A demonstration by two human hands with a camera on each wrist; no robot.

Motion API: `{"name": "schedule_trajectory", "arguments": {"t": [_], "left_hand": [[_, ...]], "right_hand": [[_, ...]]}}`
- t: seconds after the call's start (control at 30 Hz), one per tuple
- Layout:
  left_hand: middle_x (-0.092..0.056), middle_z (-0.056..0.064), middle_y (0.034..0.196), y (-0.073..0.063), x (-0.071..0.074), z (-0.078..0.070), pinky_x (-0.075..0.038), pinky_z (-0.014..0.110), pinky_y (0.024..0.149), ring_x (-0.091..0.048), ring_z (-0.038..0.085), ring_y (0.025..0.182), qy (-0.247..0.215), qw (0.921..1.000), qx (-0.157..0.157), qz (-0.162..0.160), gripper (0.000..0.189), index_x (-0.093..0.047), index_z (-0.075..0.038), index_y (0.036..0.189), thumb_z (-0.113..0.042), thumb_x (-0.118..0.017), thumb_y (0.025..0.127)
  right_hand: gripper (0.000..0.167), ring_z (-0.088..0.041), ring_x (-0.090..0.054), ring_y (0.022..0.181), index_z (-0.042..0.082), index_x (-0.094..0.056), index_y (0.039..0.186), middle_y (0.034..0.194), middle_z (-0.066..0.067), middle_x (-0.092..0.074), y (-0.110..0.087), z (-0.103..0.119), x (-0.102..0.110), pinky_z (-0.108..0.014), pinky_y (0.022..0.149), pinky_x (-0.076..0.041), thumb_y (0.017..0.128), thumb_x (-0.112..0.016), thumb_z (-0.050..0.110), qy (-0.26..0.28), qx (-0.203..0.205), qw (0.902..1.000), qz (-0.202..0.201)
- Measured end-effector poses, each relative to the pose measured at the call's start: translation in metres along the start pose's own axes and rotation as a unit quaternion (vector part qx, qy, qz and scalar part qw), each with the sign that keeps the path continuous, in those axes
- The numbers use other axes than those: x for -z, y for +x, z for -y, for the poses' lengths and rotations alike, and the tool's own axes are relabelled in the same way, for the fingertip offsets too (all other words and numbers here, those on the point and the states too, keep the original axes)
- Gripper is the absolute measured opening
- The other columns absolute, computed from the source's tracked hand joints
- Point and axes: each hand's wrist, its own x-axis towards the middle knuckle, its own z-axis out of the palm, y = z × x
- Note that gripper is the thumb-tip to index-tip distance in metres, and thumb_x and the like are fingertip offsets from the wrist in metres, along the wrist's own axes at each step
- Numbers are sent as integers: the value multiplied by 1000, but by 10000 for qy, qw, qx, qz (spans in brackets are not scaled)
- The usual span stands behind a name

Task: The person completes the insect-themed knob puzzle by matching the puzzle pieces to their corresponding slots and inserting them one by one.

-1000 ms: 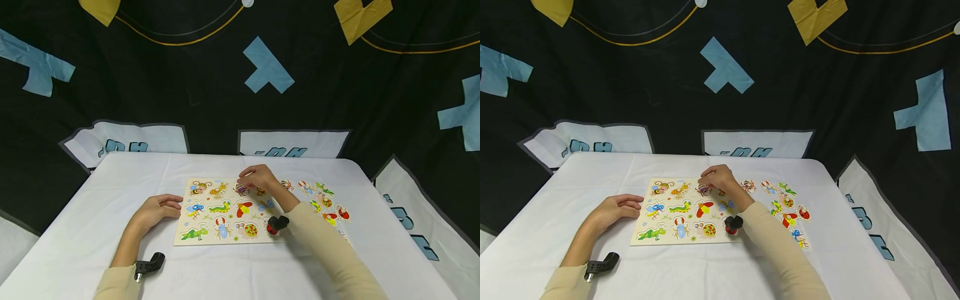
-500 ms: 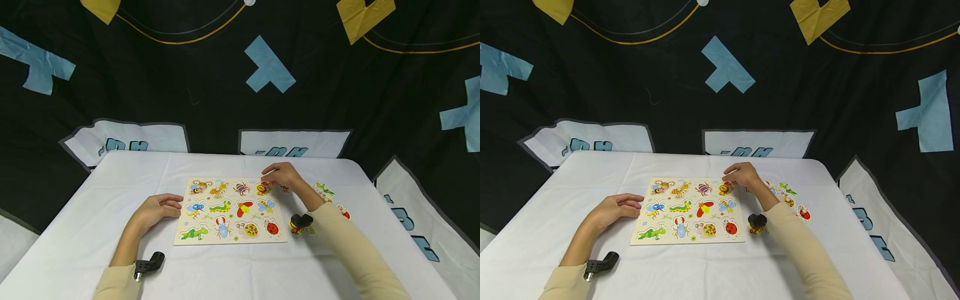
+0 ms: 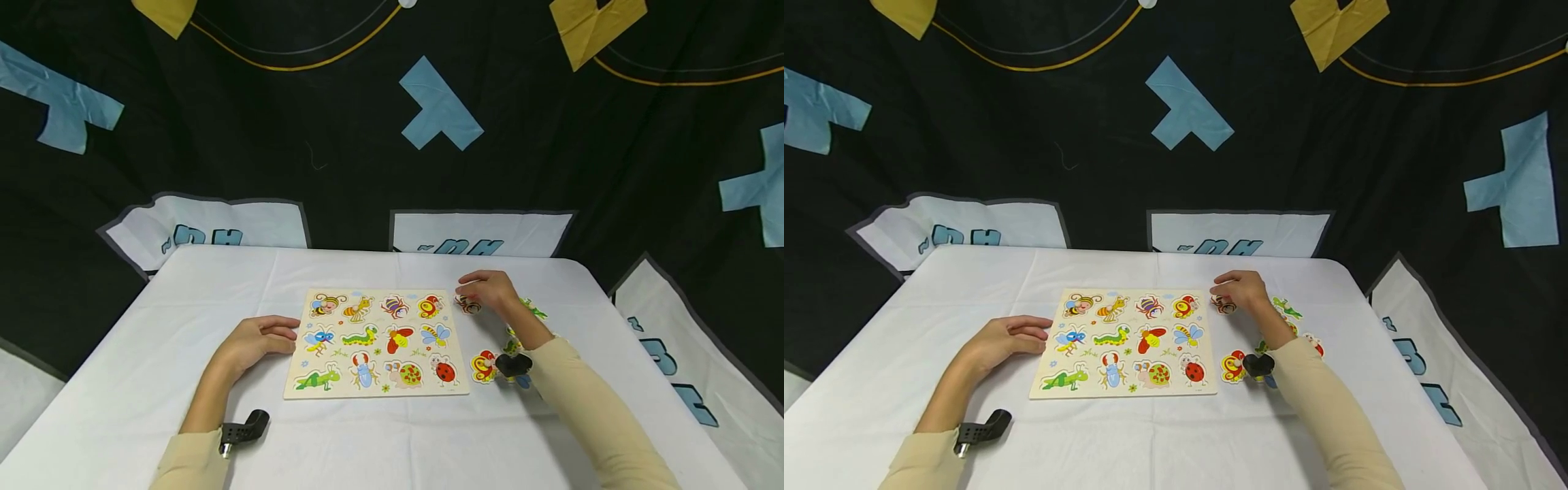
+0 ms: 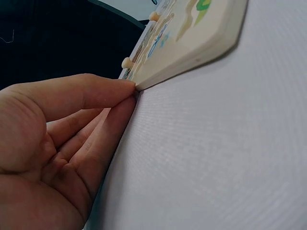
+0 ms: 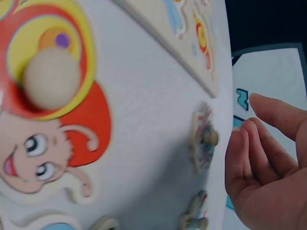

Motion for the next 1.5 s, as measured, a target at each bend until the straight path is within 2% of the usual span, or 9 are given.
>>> {"name": "schedule_trajectory", "arguments": {"t": [0.17,0.37,0.57,0.8,1.03,1.5], "left_hand": [[-74,8,106,0,-2,1,-50,22,80,-68,11,92,-52,10000,-13,-20,58,-63,-3,134,-11,-81,79],[-74,8,105,1,-3,1,-50,22,80,-68,11,91,-19,10000,-27,-47,58,-64,-4,134,-11,-81,79],[-75,7,104,1,-3,2,-50,22,80,-68,10,90,22,9999,-68,-74,58,-64,-4,133,-11,-82,79],[-75,7,105,0,-1,4,-49,21,80,-68,10,90,24,9999,-43,-92,59,-64,-5,134,-12,-83,79],[-75,7,105,1,-1,4,-49,21,81,-68,10,91,-22,9999,-75,-64,58,-64,-5,134,-12,-82,79],[-74,7,105,0,0,2,-50,20,80,-68,10,91,-126,9999,-75,-26,59,-63,-3,135,-11,-82,79]], "right_hand": [[37,-22,-63,91,7,-74,119,101,-8,-73,4,-11,1,-37,86,-47,86,-79,23,-99,-193,9996,-159],[33,-15,-61,79,4,-75,114,94,-5,-75,6,-23,1,-29,75,-49,85,-80,19,-51,-58,9997,-225],[33,-16,-62,85,3,-75,113,111,-13,-74,6,-30,1,-25,74,-49,85,-80,19,-35,-73,9997,-246],[33,-21,-60,95,5,-75,114,119,-14,-71,6,-30,0,-29,80,-47,86,-78,22,-194,-105,9997,-145],[32,-26,-58,100,8,-76,114,119,-14,-70,8,-34,1,-32,82,-45,84,-77,20,-308,-194,9993,-106],[31,-26,-60,99,7,-76,113,119,-16,-70,7,-37,0,-31,81,-45,86,-77,21,-418,-85,9989,-171]]}}
